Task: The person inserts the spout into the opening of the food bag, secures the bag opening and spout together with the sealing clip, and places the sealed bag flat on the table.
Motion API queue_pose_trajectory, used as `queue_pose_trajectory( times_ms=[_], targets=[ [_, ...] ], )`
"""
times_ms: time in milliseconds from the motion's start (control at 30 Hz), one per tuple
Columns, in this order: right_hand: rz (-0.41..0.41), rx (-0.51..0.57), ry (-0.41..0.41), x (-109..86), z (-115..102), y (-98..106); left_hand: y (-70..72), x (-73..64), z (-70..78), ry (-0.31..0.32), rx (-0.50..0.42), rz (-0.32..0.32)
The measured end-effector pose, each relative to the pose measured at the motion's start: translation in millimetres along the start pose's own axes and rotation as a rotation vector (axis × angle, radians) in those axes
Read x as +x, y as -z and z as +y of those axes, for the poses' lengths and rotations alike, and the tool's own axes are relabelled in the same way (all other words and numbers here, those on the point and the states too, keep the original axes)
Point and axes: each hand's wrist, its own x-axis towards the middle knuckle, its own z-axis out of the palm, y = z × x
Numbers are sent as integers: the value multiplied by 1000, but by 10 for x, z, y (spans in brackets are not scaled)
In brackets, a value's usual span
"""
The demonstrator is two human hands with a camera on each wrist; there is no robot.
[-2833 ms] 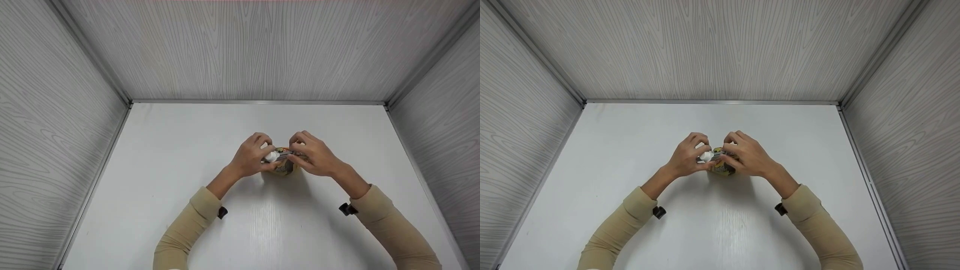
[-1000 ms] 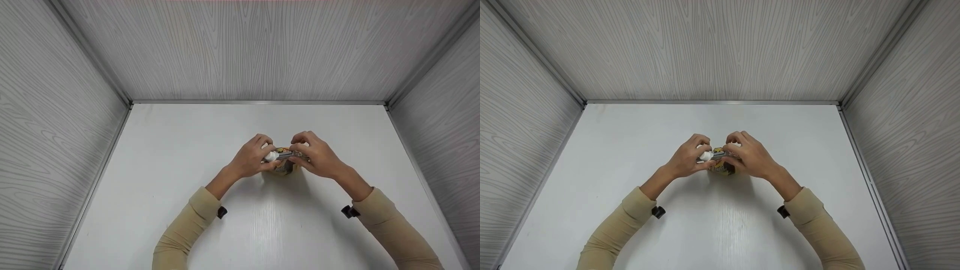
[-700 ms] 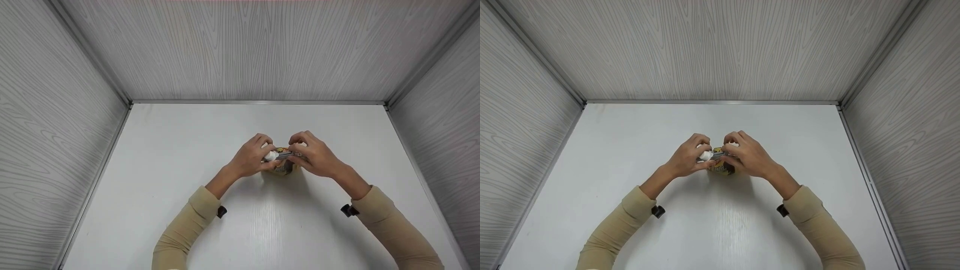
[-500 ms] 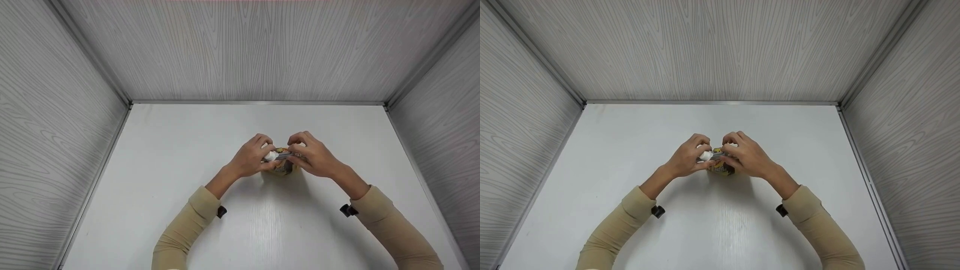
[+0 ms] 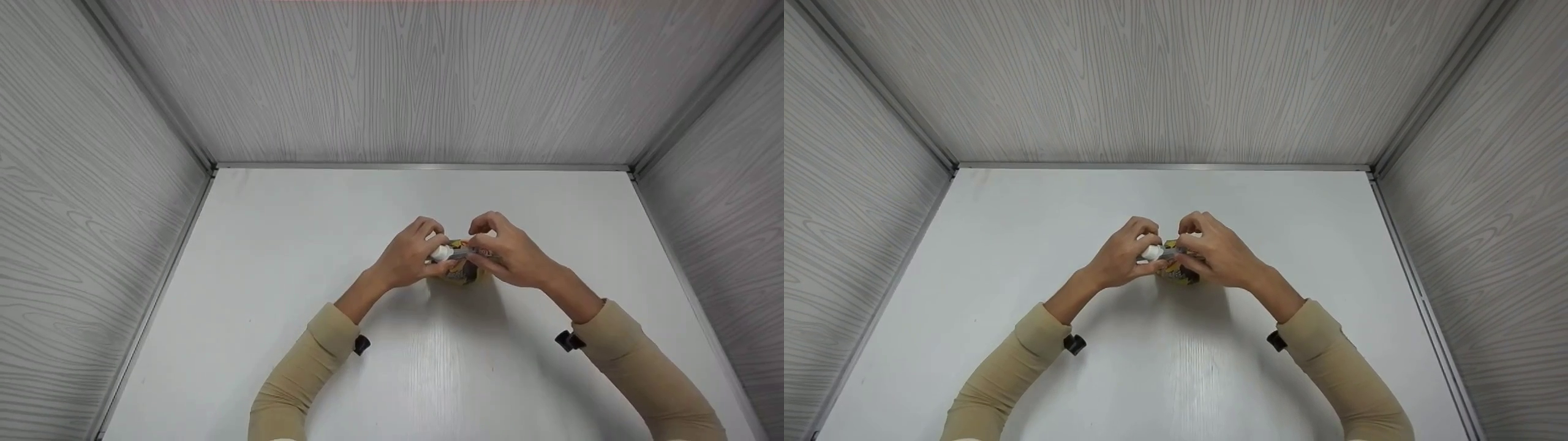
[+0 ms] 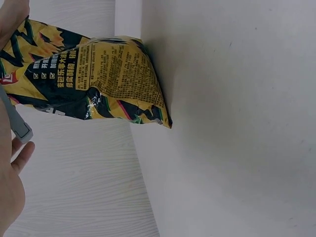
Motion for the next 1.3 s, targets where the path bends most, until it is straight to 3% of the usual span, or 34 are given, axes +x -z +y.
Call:
queue_pose_trajectory(
  times_ms=[500,800,1300],
  targets=[
    [-8,-81,-15,11,-5,62,19,8,-8,13,6,-4],
    [4,-49,-104,-88,18,20,49,-44,-36,19,31,19],
    [28,-114,-101,-220,26,9,130,-151,-80,69,52,0]
  ],
)
